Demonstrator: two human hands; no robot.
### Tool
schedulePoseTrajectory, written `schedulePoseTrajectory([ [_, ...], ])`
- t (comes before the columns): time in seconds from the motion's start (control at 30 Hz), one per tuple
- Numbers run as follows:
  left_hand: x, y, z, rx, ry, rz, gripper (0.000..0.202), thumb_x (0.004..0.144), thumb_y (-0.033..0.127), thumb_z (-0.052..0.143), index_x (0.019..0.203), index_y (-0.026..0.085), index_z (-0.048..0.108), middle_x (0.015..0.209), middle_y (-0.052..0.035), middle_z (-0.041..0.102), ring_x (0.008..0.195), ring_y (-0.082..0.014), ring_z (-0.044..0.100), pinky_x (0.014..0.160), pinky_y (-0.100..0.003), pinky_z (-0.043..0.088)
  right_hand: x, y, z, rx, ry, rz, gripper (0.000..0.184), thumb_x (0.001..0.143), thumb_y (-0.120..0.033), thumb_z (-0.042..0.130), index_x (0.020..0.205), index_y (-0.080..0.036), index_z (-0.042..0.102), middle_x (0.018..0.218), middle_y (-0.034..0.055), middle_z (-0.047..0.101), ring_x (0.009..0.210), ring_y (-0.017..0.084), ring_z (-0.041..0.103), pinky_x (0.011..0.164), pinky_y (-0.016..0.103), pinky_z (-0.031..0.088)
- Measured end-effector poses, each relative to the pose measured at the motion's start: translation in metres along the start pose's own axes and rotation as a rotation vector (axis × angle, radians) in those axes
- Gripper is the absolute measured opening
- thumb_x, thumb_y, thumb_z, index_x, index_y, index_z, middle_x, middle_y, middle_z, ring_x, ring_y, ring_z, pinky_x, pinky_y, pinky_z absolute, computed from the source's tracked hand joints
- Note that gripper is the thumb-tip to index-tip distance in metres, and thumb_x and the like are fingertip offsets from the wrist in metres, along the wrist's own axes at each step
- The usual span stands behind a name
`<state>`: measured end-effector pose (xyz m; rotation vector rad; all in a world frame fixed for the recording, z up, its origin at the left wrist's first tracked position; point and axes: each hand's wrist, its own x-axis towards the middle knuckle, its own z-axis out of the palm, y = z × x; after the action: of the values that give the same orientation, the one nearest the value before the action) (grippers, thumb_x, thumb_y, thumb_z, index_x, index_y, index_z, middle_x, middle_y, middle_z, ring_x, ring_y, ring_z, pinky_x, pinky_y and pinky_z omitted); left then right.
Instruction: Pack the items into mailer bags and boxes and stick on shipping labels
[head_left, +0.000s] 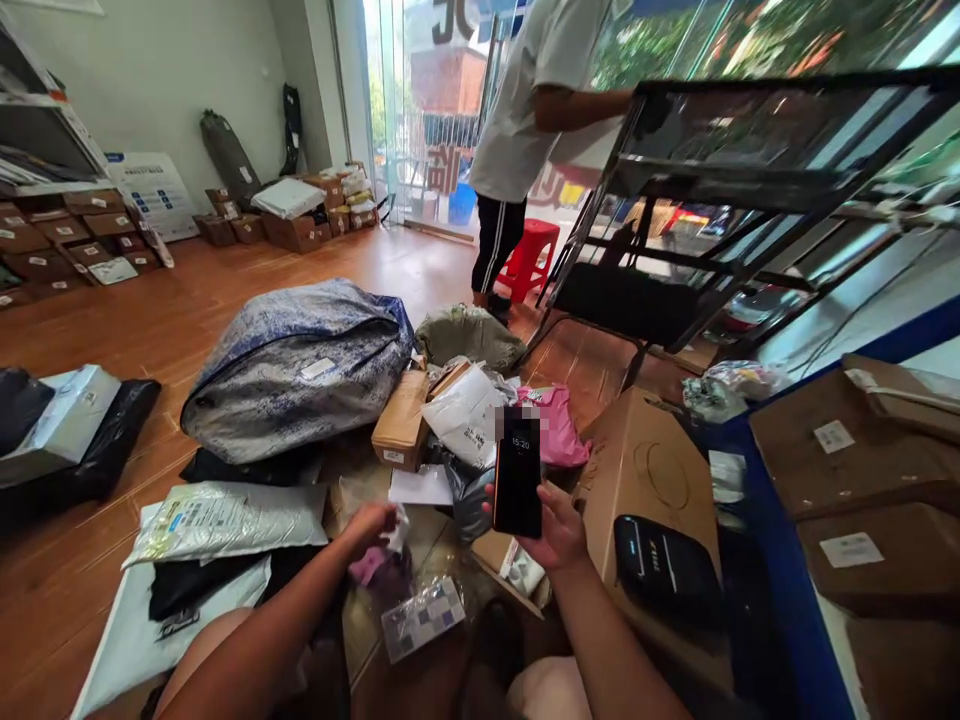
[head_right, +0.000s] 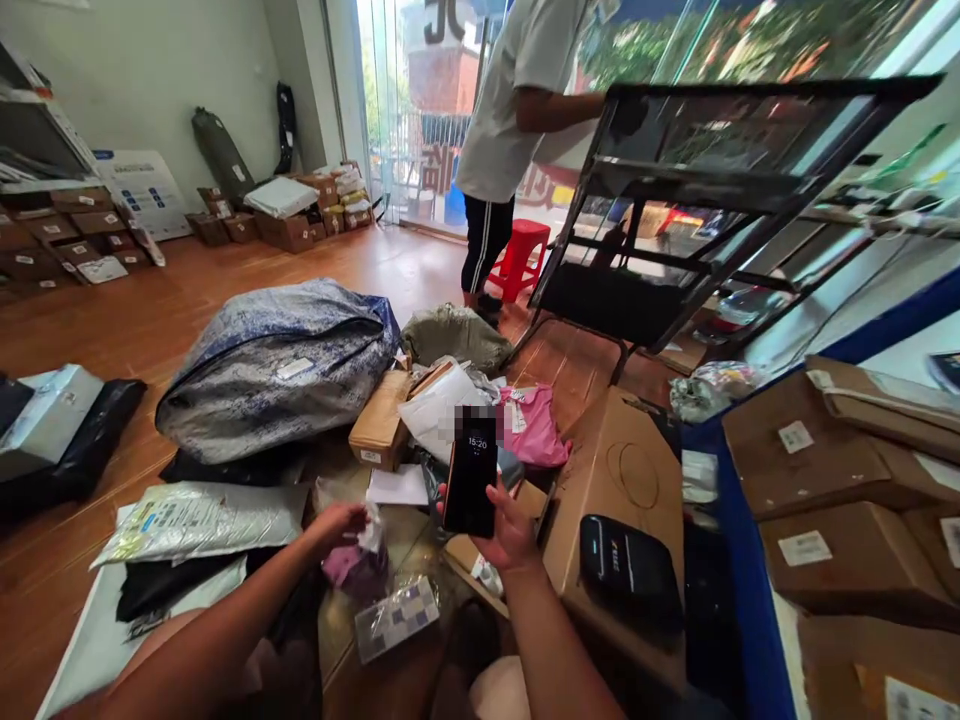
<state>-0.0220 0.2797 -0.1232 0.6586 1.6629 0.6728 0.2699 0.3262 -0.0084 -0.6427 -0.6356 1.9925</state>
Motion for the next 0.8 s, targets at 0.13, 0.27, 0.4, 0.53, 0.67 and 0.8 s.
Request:
schedulePoseTrajectory([
  [0.13, 0.016, 0.01, -0.002, 0.109, 0.067, 0.061, 0.031, 0.09, 0.033, 0.058, 0.115, 0.015, 0.059, 0.117, -0.0078, 0.061, 0.1, -0.0225, 0.061, 0.084, -0.042, 0.053, -0.003, 0.004, 0.011, -0.07, -0.07, 0.058, 0.047, 0.074, -0.04, 0.058, 0.117, -0.023, 0.061, 0.124, 0.0109, 0.064, 0.117, 0.033, 0.058, 0.099, 0.06, 0.04],
  [0.27, 0.022, 0.024, -0.017, 0.206, 0.131, 0.157, 0.029, 0.09, 0.032, 0.058, 0.112, 0.015, 0.06, 0.114, -0.009, 0.063, 0.1, -0.021, 0.062, 0.087, -0.042, 0.051, -0.005, 0.01, 0.024, 0.0, -0.142, 0.159, 0.064, 0.07, -0.025, 0.063, 0.132, -0.029, 0.047, 0.135, 0.0083, 0.056, 0.116, 0.032, 0.059, 0.09, 0.056, 0.05],
  [0.4, 0.011, 0.027, -0.018, 0.312, 0.179, 0.246, 0.037, 0.088, 0.036, 0.055, 0.115, 0.014, 0.063, 0.111, -0.0122, 0.069, 0.1, -0.0224, 0.064, 0.087, -0.033, 0.048, -0.009, 0.018, 0.032, -0.059, -0.11, 0.204, 0.075, 0.069, -0.013, 0.069, 0.134, -0.034, 0.039, 0.13, 0.0063, 0.059, 0.109, 0.029, 0.064, 0.069, 0.037, 0.061],
  [0.53, 0.003, 0.012, 0.012, 0.485, 0.129, 0.203, 0.069, 0.072, 0.054, 0.068, 0.129, 0.017, 0.056, 0.112, -0.0142, 0.07, 0.105, -0.0312, 0.063, 0.087, -0.036, 0.046, -0.008, 0.026, 0.045, -0.071, -0.071, 0.163, 0.068, 0.071, -0.014, 0.072, 0.128, -0.033, 0.041, 0.124, 0.0053, 0.063, 0.102, 0.028, 0.067, 0.053, 0.026, 0.06],
  [0.67, 0.014, 0.013, 0.048, 0.616, 0.117, 0.076, 0.075, 0.068, 0.063, 0.068, 0.125, 0.014, 0.059, 0.117, -0.0202, 0.066, 0.117, -0.0397, 0.056, 0.09, -0.042, 0.044, -0.005, 0.033, 0.055, -0.097, -0.043, 0.106, 0.067, 0.069, -0.016, 0.074, 0.125, -0.032, 0.04, 0.121, 0.005, 0.064, 0.099, 0.028, 0.068, 0.048, 0.025, 0.058],
  [0.8, 0.019, 0.022, 0.063, 0.661, 0.131, -0.018, 0.04, 0.086, 0.045, 0.06, 0.113, 0.015, 0.062, 0.116, -0.0109, 0.064, 0.106, -0.027, 0.061, 0.089, -0.045, 0.049, -0.005, 0.035, 0.055, -0.172, -0.021, 0.057, 0.069, 0.065, -0.016, 0.078, 0.12, -0.03, 0.04, 0.119, 0.0053, 0.064, 0.097, 0.027, 0.069, 0.049, 0.024, 0.059],
])
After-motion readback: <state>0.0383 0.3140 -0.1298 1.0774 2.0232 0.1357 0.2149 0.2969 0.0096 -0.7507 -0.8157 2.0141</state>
